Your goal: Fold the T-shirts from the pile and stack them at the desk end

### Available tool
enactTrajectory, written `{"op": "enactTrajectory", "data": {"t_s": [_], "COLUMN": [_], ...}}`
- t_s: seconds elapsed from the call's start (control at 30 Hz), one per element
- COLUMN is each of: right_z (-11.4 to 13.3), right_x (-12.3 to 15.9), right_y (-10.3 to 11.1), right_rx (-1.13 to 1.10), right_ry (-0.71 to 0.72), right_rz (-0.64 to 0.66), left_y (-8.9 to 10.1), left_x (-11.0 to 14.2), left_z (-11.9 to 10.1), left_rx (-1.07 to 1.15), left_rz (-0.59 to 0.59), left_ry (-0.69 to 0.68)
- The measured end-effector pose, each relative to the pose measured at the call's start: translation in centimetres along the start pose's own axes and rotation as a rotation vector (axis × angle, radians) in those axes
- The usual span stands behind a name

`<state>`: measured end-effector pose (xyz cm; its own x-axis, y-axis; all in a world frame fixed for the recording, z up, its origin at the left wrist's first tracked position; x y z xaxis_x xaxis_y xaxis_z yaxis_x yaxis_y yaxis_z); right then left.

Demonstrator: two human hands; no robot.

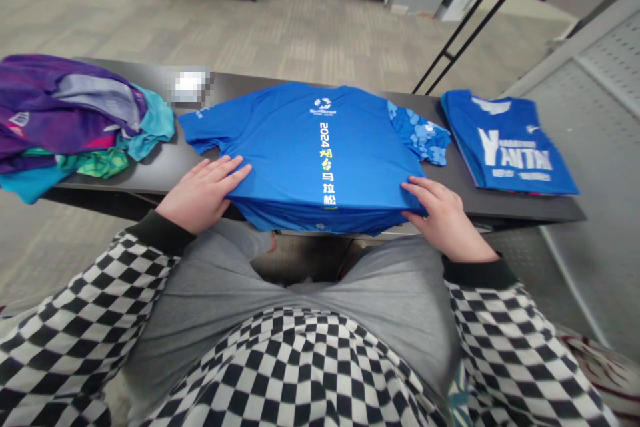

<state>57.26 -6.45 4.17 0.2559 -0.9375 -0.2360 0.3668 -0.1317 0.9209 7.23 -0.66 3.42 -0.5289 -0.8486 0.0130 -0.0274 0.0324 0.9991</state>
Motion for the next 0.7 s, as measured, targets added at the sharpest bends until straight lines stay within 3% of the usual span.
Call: {"op": "enactTrajectory", "data": {"t_s": [0.5, 0.7], "right_z": [-0.1, 0.5], "right_x": [1.7, 2.1], "right_y": [-0.6, 0.1], "right_rx": [0.018, -0.073], "right_ry": [-0.035, -0.007], "right_rz": [-0.090, -0.060], "left_y": [-0.4, -0.2], "left_x": [0.6, 1.1], "left_z": [-0.2, -1.0], "left_rx": [-0.044, -0.115], "left_rz": [-0.028, -0.071], "left_ry": [0.024, -0.083]}}
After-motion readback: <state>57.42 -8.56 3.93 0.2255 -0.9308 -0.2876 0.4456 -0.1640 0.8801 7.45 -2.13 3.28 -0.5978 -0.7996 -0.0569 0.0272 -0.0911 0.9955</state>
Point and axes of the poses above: each hand's wrist, its own x-axis away from the middle knuckle, its own y-axis out of the back of the hand, z = x × y, the point moved 9 cm from there along -x, towards the middle knuckle, and after that the axes turned 6 degrees about -x, right-handed, at the moved point
